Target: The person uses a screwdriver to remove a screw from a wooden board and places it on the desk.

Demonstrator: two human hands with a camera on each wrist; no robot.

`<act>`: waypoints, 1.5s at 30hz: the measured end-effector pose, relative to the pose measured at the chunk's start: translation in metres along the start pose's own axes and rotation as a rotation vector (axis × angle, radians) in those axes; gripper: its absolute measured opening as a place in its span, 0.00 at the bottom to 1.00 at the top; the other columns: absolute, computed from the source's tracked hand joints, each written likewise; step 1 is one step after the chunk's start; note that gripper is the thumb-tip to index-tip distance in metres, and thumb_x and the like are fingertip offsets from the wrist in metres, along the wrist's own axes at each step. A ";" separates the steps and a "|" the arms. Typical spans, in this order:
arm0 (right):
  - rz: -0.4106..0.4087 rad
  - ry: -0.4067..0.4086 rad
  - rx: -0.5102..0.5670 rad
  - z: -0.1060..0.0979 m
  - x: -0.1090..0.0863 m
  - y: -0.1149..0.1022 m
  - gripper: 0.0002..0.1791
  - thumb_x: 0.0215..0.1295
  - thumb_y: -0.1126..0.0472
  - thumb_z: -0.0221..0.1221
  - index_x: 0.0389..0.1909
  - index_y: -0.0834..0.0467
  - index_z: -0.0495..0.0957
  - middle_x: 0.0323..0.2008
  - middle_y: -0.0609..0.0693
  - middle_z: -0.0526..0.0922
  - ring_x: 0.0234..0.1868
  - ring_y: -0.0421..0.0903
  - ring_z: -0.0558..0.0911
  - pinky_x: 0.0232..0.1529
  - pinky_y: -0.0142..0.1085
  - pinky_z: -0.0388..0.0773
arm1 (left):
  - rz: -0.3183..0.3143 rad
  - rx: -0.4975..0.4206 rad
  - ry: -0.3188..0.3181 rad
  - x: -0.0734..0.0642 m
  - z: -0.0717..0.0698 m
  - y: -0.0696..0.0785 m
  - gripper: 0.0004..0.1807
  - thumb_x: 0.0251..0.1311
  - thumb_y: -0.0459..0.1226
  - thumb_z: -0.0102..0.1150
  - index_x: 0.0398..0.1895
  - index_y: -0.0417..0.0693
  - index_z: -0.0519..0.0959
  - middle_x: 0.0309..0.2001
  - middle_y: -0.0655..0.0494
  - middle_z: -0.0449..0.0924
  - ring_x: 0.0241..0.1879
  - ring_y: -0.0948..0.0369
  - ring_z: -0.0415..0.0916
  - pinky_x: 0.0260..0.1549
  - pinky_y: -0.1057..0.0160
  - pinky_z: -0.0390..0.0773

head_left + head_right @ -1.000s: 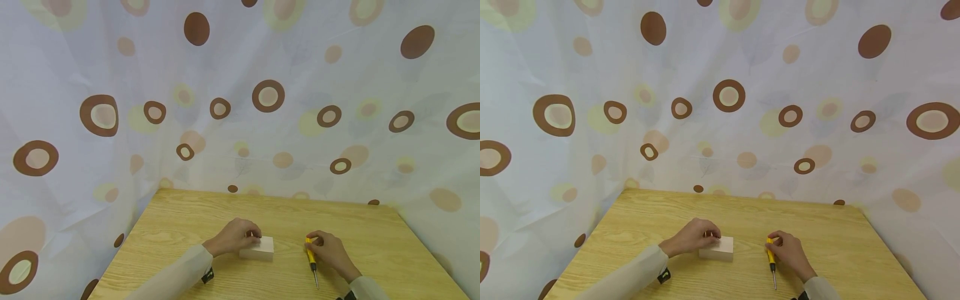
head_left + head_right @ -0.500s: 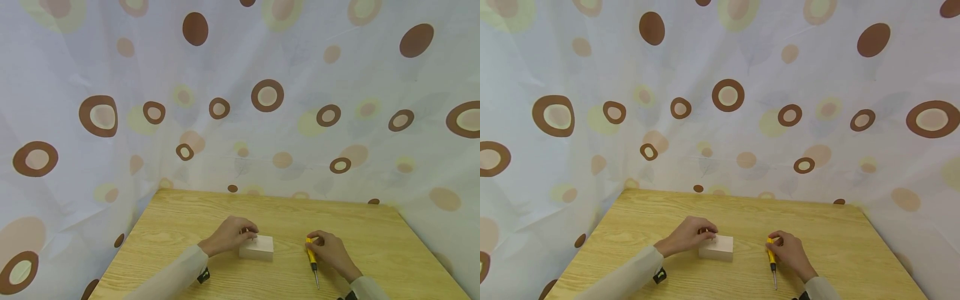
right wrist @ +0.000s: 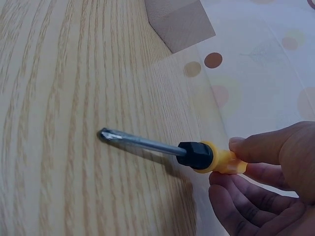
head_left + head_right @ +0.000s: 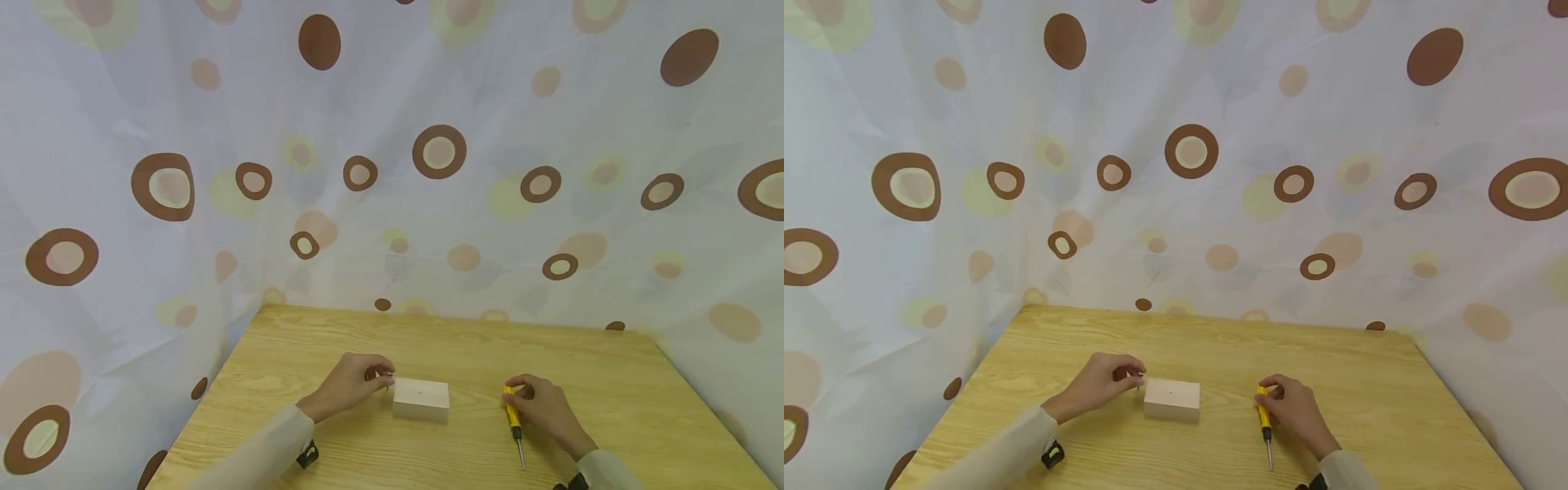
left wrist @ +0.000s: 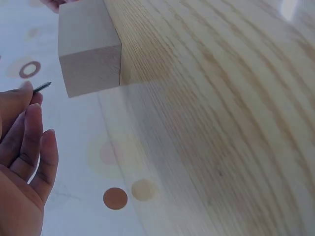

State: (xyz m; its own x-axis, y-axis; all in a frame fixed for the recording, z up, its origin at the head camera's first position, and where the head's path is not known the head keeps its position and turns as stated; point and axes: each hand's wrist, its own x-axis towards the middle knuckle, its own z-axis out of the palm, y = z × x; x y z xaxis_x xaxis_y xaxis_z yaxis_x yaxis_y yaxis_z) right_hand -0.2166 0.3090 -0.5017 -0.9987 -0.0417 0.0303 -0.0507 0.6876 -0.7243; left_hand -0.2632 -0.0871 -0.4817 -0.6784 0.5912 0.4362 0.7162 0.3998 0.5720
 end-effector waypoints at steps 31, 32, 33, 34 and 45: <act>0.011 -0.017 0.054 -0.002 -0.005 0.002 0.21 0.70 0.58 0.67 0.55 0.69 0.80 0.34 0.51 0.85 0.27 0.46 0.84 0.27 0.37 0.83 | -0.202 0.097 -0.020 -0.051 -0.026 -0.025 0.03 0.67 0.36 0.68 0.40 0.48 0.88 0.33 0.64 0.87 0.24 0.72 0.74 0.26 0.68 0.77; 0.021 -0.018 0.058 -0.002 -0.005 0.002 0.20 0.70 0.59 0.67 0.55 0.68 0.80 0.34 0.51 0.85 0.27 0.46 0.84 0.27 0.37 0.84 | -0.203 0.101 -0.021 -0.051 -0.026 -0.025 0.03 0.67 0.36 0.68 0.40 0.48 0.88 0.33 0.64 0.87 0.25 0.72 0.74 0.26 0.68 0.77; 0.026 -0.017 0.059 -0.002 -0.005 0.003 0.20 0.70 0.58 0.67 0.55 0.68 0.80 0.34 0.50 0.85 0.27 0.46 0.83 0.27 0.37 0.83 | -0.203 0.109 -0.023 -0.052 -0.026 -0.026 0.03 0.67 0.36 0.68 0.40 0.48 0.88 0.33 0.64 0.87 0.25 0.72 0.73 0.25 0.68 0.77; 0.033 -0.017 0.062 -0.001 -0.004 0.004 0.20 0.69 0.58 0.67 0.55 0.68 0.80 0.34 0.50 0.85 0.27 0.46 0.83 0.27 0.37 0.84 | -0.208 0.112 -0.026 -0.052 -0.026 -0.027 0.03 0.67 0.36 0.68 0.40 0.48 0.88 0.34 0.64 0.87 0.25 0.72 0.73 0.26 0.68 0.76; 0.038 -0.021 0.094 0.001 -0.004 0.005 0.20 0.69 0.60 0.67 0.55 0.69 0.80 0.33 0.51 0.85 0.27 0.48 0.85 0.27 0.38 0.84 | -0.268 0.128 -0.068 -0.056 -0.027 -0.031 0.08 0.67 0.39 0.68 0.36 0.43 0.88 0.31 0.65 0.86 0.29 0.71 0.78 0.31 0.67 0.80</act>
State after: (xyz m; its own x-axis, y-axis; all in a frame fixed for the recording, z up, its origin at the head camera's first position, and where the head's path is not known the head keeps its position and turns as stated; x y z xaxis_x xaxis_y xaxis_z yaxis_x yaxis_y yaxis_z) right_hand -0.2128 0.3118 -0.5058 -0.9994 -0.0328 -0.0122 -0.0107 0.6184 -0.7858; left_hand -0.2513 -0.1511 -0.5051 -0.8365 0.4964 0.2320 0.5310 0.6300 0.5667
